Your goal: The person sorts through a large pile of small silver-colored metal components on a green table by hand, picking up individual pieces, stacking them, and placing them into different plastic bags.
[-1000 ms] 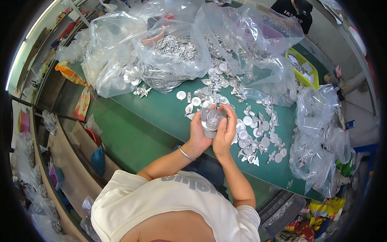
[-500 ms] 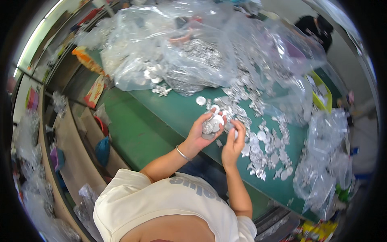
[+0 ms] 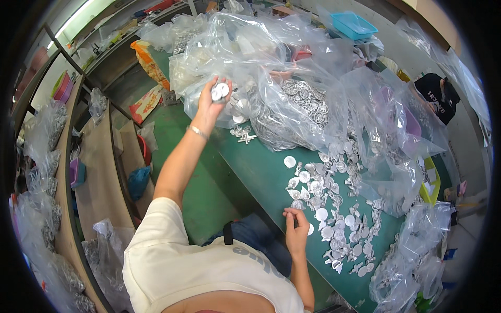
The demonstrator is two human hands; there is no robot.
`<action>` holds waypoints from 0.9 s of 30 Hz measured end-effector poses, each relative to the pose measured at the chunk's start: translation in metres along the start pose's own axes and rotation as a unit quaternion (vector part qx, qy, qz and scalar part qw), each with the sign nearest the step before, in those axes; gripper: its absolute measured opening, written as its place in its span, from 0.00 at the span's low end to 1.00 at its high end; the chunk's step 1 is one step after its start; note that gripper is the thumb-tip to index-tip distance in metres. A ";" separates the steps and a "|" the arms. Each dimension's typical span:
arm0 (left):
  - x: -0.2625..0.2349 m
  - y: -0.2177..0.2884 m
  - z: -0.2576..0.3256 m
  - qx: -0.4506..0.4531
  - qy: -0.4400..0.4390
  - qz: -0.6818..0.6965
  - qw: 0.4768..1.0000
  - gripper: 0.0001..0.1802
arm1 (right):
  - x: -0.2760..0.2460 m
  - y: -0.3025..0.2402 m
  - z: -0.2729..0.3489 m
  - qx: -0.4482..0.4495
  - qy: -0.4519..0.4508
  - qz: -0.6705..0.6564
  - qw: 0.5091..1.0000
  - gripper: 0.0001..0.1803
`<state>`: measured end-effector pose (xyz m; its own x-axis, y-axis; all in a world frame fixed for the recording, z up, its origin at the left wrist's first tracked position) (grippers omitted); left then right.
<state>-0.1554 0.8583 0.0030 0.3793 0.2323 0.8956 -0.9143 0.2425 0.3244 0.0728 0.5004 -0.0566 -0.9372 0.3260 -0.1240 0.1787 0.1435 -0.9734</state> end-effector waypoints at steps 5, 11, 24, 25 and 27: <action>0.001 0.016 -0.073 -0.137 0.078 -0.328 0.931 0.14 | 0.008 -0.001 -0.001 0.015 -0.033 -0.006 0.999 0.06; -0.005 -0.004 -0.043 0.046 0.042 -0.393 0.917 0.17 | -0.010 0.004 0.002 0.044 -0.017 0.032 0.998 0.07; -0.065 -0.193 0.115 0.313 -0.310 -0.754 0.488 0.19 | -0.049 0.020 -0.092 -0.198 -0.028 0.402 0.894 0.21; -0.063 -0.198 0.114 0.321 -0.311 -0.765 0.463 0.19 | -0.045 0.020 -0.102 -0.216 -0.040 0.431 0.875 0.22; -0.066 -0.201 0.111 0.292 -0.328 -0.769 0.465 0.20 | -0.046 0.027 -0.107 -0.215 -0.073 0.490 0.842 0.24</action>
Point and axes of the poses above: each hand's wrist, its own z-axis away from the middle knuckle, its own x-axis out of the palm, y = z × x, the point moved 1 cm from there along -z, towards the middle knuckle, and after that the axes turned 9 degrees about -x, right-handed, at the moved point
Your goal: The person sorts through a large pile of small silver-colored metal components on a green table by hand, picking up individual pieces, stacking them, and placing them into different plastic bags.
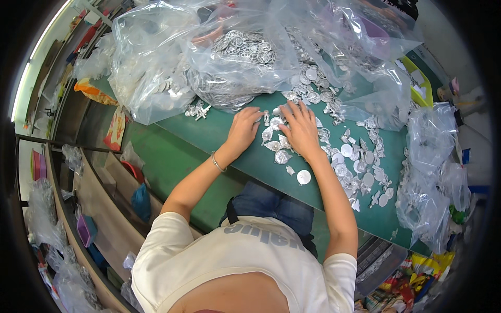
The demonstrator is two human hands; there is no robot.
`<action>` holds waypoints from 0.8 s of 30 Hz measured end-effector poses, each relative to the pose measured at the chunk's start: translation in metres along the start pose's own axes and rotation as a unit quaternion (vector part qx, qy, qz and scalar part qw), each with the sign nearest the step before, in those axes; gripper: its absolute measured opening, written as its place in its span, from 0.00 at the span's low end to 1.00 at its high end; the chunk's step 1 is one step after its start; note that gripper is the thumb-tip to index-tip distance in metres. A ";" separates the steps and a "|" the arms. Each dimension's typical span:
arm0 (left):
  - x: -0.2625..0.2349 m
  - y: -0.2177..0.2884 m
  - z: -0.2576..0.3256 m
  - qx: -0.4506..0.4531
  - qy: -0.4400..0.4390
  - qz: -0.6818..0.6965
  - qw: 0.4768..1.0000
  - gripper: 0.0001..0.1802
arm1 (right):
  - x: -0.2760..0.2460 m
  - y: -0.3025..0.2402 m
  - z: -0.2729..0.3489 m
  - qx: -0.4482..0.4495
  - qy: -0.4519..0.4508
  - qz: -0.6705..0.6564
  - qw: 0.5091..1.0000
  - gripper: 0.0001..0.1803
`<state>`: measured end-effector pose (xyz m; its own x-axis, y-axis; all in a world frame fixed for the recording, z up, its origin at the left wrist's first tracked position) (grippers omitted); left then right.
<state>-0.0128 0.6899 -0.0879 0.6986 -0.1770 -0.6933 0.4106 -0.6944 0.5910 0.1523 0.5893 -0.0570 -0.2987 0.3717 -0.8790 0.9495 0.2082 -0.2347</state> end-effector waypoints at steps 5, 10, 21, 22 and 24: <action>0.000 -0.006 0.010 -0.012 -0.047 0.068 0.996 0.20 | -0.006 0.008 0.030 0.007 -0.103 0.006 0.995 0.25; -0.006 0.018 0.009 -0.027 -0.014 -0.039 0.999 0.19 | -0.036 0.020 0.060 0.037 -0.107 -0.131 0.985 0.18; 0.025 0.027 -0.005 -0.085 -0.001 -0.005 0.996 0.12 | -0.029 0.054 0.032 0.129 0.099 -0.114 0.980 0.13; 0.023 0.033 -0.005 -0.076 0.014 0.021 0.997 0.12 | -0.030 0.055 0.025 0.100 0.074 -0.113 0.986 0.16; 0.022 0.039 -0.010 -0.138 -0.013 0.209 0.968 0.11 | -0.022 0.056 0.015 0.043 0.037 -0.092 0.994 0.18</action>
Point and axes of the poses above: each hand's wrist, its own z-axis away from the middle knuckle, its own x-axis out of the palm, y = z × x, the point moved 1 cm from there along -z, towards the middle knuckle, and after that the axes turned 9 degrees about -x, right-handed, at the moved point
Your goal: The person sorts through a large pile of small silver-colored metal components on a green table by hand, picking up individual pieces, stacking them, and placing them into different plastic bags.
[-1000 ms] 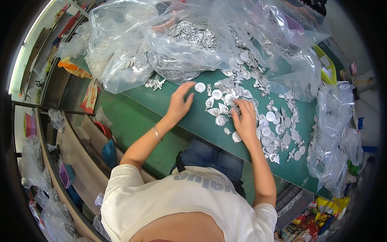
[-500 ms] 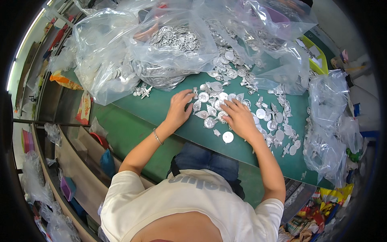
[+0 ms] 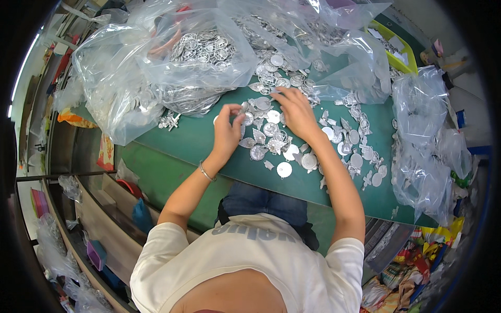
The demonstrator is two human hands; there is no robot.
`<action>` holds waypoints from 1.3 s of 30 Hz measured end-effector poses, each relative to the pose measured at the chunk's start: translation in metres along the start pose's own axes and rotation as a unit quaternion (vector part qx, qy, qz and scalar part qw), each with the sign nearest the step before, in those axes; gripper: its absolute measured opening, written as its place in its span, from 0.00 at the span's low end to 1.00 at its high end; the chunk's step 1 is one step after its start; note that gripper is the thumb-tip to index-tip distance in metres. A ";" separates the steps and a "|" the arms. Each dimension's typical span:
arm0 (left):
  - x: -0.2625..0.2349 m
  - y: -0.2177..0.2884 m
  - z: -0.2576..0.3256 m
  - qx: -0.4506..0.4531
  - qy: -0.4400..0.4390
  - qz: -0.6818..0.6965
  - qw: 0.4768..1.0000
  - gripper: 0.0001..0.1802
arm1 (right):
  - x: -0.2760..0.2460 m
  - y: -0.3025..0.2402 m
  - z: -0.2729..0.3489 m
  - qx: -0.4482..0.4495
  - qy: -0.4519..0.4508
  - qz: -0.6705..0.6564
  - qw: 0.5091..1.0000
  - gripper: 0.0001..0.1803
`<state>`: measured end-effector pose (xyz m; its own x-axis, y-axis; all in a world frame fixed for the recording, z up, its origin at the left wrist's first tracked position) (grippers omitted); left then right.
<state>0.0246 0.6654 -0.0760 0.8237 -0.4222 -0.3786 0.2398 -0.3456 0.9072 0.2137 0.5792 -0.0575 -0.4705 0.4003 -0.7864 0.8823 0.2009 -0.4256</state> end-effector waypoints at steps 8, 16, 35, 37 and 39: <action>0.006 0.021 -0.006 -0.336 -0.180 0.291 0.878 0.12 | -0.022 0.001 0.055 0.017 -0.138 0.034 0.990 0.19; 0.033 0.010 -0.052 0.079 -0.032 -0.124 0.989 0.14 | -0.030 0.009 0.011 0.023 -0.016 -0.069 0.997 0.22; 0.092 -0.008 -0.139 0.103 -0.009 -0.389 0.915 0.23 | 0.025 0.118 -0.071 0.064 0.013 0.012 0.998 0.23; 0.092 -0.002 -0.137 0.112 -0.041 -0.378 0.918 0.22 | 0.030 0.126 -0.070 0.033 0.044 0.020 0.998 0.23; 0.096 -0.002 -0.138 0.149 -0.014 -0.377 0.914 0.20 | 0.034 0.129 -0.076 -0.026 0.050 0.056 0.997 0.25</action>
Point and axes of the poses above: each hand's wrist, its own z-axis away from the middle knuckle, its own x-axis out of the palm, y = z × x, the point moved 1 cm from there along -z, towards the middle knuckle, and after that the axes turned 9 degrees about -x, right-handed, at the moved point
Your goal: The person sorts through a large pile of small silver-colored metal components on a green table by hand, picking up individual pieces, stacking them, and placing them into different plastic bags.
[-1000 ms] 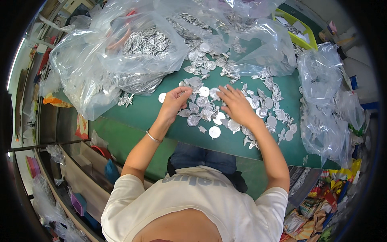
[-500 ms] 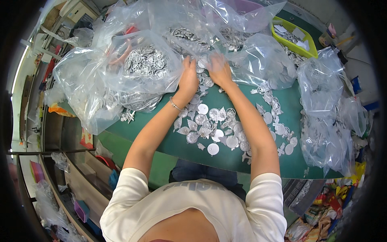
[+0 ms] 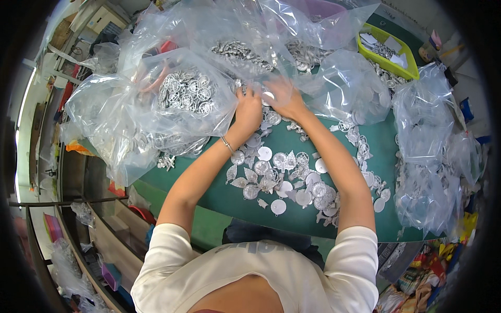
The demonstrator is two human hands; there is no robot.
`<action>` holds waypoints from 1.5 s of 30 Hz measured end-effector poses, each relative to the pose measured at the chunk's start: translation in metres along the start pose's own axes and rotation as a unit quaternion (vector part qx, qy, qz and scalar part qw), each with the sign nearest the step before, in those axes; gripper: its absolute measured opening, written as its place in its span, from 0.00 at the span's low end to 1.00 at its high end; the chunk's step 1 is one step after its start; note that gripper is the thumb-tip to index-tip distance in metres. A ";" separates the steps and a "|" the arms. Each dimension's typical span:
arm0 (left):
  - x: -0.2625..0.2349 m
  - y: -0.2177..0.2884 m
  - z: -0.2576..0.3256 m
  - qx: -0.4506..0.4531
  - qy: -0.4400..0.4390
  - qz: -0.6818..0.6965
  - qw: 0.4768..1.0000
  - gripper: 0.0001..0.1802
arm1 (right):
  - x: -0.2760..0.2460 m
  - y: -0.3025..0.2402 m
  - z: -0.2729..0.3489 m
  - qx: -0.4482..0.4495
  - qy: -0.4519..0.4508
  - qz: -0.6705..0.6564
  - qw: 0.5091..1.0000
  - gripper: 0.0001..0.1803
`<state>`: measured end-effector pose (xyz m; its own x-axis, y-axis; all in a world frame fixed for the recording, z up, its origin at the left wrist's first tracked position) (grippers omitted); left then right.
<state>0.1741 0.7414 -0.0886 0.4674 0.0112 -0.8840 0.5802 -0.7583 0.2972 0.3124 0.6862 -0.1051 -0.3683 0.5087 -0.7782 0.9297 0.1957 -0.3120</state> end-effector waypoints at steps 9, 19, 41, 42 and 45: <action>-0.025 0.009 0.058 0.066 -0.097 0.018 0.993 0.24 | -0.043 -0.056 0.046 0.038 -0.146 -0.129 0.980 0.37; -0.080 -0.009 0.118 0.101 -0.159 0.161 0.969 0.33 | -0.075 -0.100 0.085 0.002 -0.175 -0.253 0.952 0.21; -0.103 -0.016 0.161 0.062 -0.175 0.138 0.973 0.30 | -0.068 -0.154 0.078 -0.090 -0.274 -0.099 0.952 0.24; -0.104 -0.016 0.168 0.081 -0.164 0.121 0.976 0.30 | -0.073 -0.158 0.086 -0.099 -0.268 -0.073 0.956 0.24; -0.110 -0.018 0.179 0.079 -0.154 0.152 0.973 0.29 | -0.083 -0.168 0.109 -0.115 -0.250 -0.013 0.961 0.25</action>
<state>-0.0069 0.6377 -0.0618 0.3654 -0.4061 -0.8376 0.3257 -0.7871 0.5238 0.1866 0.5200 -0.0471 -0.2953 0.0465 -0.9543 0.8757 0.4126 -0.2509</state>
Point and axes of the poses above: each hand's wrist, its own z-axis away from the middle knuckle, its own x-axis out of the palm, y = z × x, the point moved 1 cm from there along -z, towards the middle knuckle, and after that the axes turned 9 degrees about -x, right-handed, at the moved point
